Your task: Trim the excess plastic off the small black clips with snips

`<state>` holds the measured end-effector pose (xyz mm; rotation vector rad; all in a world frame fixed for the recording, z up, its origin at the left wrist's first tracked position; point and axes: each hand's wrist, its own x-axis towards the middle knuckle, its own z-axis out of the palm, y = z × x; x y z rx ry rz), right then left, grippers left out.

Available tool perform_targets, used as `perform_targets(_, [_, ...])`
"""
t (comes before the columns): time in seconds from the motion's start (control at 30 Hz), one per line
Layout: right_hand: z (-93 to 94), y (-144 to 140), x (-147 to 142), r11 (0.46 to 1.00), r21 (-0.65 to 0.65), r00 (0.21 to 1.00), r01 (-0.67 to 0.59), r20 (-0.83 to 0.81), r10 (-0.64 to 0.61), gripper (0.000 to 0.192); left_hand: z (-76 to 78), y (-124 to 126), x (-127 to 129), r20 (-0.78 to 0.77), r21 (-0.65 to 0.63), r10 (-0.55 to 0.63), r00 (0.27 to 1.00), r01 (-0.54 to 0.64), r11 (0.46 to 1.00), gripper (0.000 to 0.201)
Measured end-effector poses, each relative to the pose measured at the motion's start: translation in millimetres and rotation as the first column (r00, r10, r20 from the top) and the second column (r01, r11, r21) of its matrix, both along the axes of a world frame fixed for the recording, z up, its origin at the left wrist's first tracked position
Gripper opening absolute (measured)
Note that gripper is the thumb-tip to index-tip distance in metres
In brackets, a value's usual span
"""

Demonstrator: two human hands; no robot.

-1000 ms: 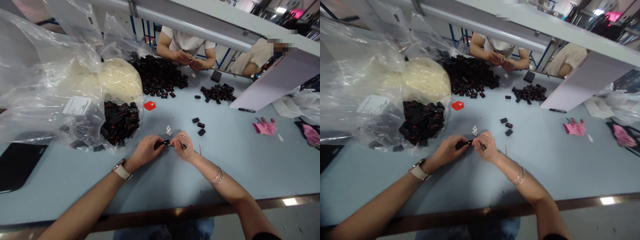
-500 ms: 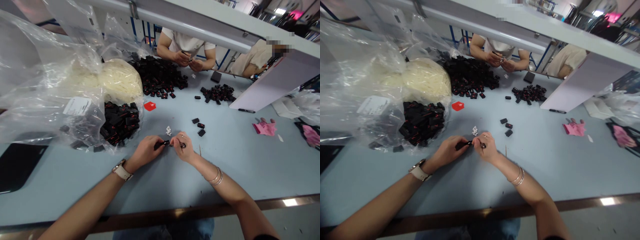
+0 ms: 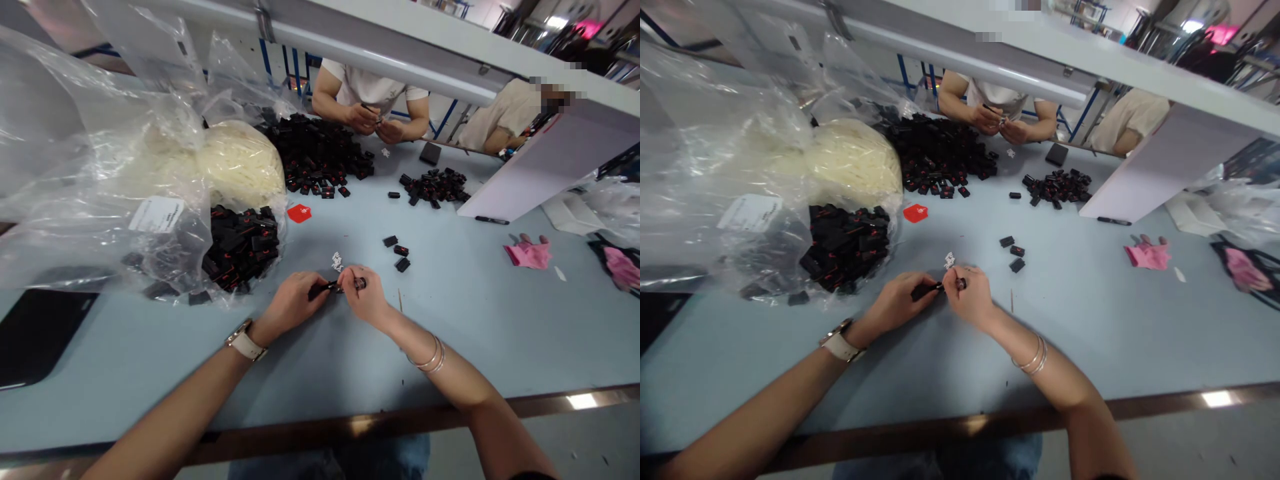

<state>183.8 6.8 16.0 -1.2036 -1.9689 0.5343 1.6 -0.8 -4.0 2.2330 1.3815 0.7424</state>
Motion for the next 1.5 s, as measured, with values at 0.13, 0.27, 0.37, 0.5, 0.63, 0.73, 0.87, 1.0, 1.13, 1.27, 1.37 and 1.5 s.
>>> perform_targets(0.13, [-2.0,0,-2,1.000,-0.020,1.000,-0.001,0.001,0.001,0.037,-0.8,0,0,-0.017,0.007,0.001,1.000,0.000,1.000,0.008])
perform_targets(0.27, [-4.1,-3,-2,1.000,0.015,0.999,0.002,-0.036,-0.002,0.037,-2.2,0,0,-0.014,0.023,-0.003,1.000,0.003,1.000,0.007])
perform_targets(0.37, [-7.5,-5,-1,0.998,0.058,0.991,0.008,-0.133,0.000,0.040,-2.3,0,0,-0.011,0.030,-0.001,1.000,0.002,1.000,0.005])
perform_targets(0.5, [-11.8,-7,1,0.995,0.079,0.964,0.066,-0.262,-0.043,0.046,-2.1,1,0,-0.012,0.015,-0.006,1.000,0.006,1.000,0.006])
perform_targets(0.63, [-13.6,-8,0,0.998,0.059,0.968,0.038,-0.251,-0.022,0.045,-2.2,1,0,-0.007,0.004,-0.009,1.000,0.009,1.000,0.007])
perform_targets(0.73, [-14.3,-8,-1,0.998,0.046,0.970,0.031,-0.243,-0.019,0.044,-2.0,1,0,0.000,0.007,-0.012,1.000,0.012,1.000,0.008])
perform_targets(0.87, [-14.6,-7,-2,0.998,0.065,0.973,0.018,-0.231,-0.002,0.042,-1.6,1,0,0.000,0.004,-0.009,1.000,0.009,1.000,0.008])
perform_targets(1.0, [-14.7,-7,-2,0.998,0.062,0.973,0.024,-0.229,-0.009,0.042,-2.4,1,0,0.010,0.004,-0.009,1.000,0.009,1.000,0.008])
perform_targets(1.13, [-13.9,-7,-2,0.999,0.041,0.978,0.025,-0.208,-0.016,0.041,-4.0,1,-1,-0.001,0.015,-0.007,1.000,0.007,1.000,0.009])
perform_targets(1.27, [-9.0,-6,-2,0.999,0.047,0.986,0.005,-0.168,0.003,0.038,-4.1,1,-1,-0.008,0.027,-0.016,1.000,0.017,0.999,0.008])
perform_targets(1.37, [-4.2,-5,-2,0.998,0.065,0.992,-0.018,-0.126,0.026,0.037,-3.1,1,-1,-0.014,0.025,-0.016,1.000,0.016,1.000,0.007])
perform_targets(1.5, [-1.5,-4,-4,0.994,0.103,0.998,-0.049,-0.024,0.051,0.033,-2.4,1,0,-0.013,0.021,-0.012,1.000,0.012,1.000,0.007])
